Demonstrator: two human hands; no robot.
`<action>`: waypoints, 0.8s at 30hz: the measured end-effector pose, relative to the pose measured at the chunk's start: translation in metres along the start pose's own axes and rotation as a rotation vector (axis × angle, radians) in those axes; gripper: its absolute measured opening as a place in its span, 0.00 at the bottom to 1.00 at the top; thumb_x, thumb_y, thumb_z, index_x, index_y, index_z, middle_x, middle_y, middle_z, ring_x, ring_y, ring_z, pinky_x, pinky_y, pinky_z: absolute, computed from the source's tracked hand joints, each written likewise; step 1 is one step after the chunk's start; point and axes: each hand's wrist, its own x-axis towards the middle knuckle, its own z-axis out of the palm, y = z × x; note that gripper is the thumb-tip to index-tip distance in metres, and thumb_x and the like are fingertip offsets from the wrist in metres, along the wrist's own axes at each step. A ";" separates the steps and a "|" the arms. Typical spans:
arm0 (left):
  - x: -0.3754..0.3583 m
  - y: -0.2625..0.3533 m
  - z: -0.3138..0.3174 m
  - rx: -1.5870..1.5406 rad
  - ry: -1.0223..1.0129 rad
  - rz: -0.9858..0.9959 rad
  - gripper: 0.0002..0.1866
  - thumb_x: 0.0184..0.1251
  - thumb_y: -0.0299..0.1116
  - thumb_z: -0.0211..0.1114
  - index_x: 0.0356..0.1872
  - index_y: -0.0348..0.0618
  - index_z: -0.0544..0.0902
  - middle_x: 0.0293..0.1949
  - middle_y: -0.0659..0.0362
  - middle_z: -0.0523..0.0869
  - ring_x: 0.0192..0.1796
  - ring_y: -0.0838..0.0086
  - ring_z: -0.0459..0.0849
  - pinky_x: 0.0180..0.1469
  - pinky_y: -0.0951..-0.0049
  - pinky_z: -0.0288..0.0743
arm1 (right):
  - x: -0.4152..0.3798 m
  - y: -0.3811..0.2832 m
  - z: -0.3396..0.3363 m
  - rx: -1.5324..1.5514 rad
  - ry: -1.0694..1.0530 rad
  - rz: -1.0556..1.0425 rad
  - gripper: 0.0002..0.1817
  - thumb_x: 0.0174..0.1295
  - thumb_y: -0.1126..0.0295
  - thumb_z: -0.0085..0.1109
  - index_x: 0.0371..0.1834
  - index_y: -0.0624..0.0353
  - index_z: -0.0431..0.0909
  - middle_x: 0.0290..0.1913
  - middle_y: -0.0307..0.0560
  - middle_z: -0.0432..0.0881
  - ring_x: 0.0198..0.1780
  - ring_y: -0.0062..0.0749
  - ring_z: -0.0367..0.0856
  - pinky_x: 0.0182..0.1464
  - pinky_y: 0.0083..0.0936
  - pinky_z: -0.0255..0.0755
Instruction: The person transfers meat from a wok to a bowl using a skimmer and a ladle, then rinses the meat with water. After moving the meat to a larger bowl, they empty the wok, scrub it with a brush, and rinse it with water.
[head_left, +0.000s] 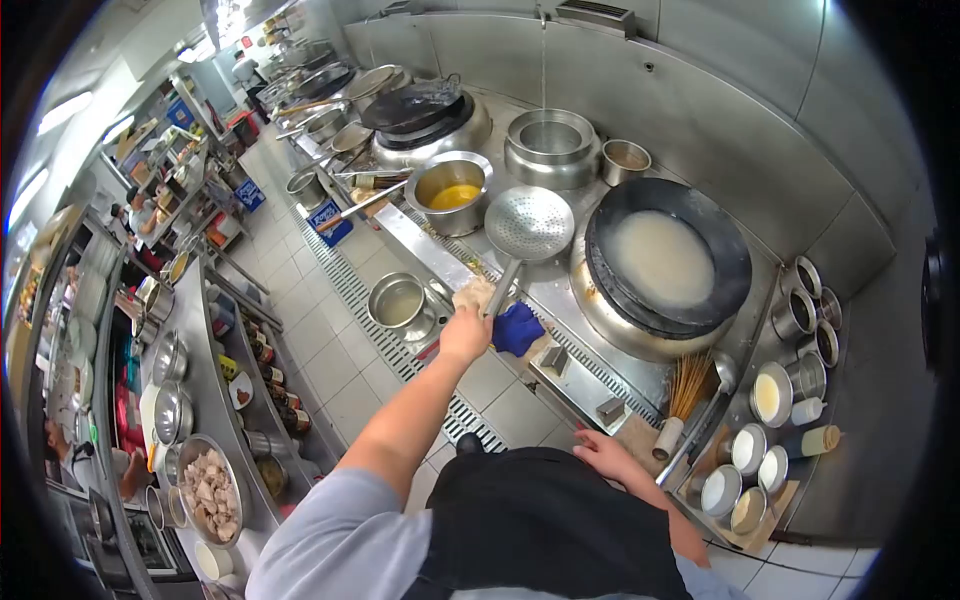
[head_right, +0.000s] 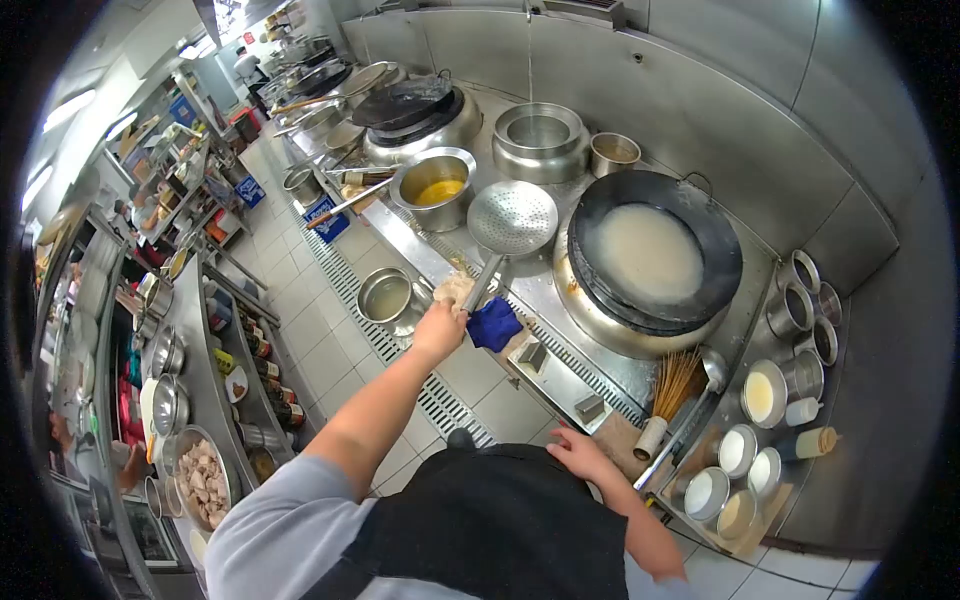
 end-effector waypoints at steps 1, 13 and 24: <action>0.015 0.001 0.009 0.002 -0.008 -0.008 0.27 0.65 0.48 0.60 0.56 0.37 0.74 0.47 0.42 0.82 0.51 0.51 0.82 0.53 0.55 0.76 | -0.003 0.000 -0.001 0.003 -0.009 0.007 0.24 0.64 0.60 0.60 0.61 0.58 0.73 0.41 0.48 0.83 0.39 0.30 0.81 0.42 0.28 0.75; 0.037 0.016 0.018 -0.080 0.199 0.358 0.23 0.54 0.46 0.70 0.42 0.37 0.80 0.39 0.44 0.82 0.44 0.49 0.80 0.49 0.56 0.75 | -0.078 0.003 -0.030 0.359 0.124 0.276 0.21 0.67 0.69 0.56 0.63 0.58 0.71 0.37 0.37 0.77 0.36 0.18 0.74 0.38 0.17 0.70; -0.010 0.019 -0.031 -1.215 -0.501 -0.049 0.22 0.67 0.39 0.65 0.58 0.39 0.78 0.49 0.59 0.85 0.50 0.75 0.82 0.57 0.71 0.73 | 0.017 -0.078 -0.079 0.315 -0.015 -0.088 0.22 0.66 0.72 0.55 0.65 0.59 0.69 0.44 0.42 0.77 0.36 0.21 0.77 0.41 0.20 0.74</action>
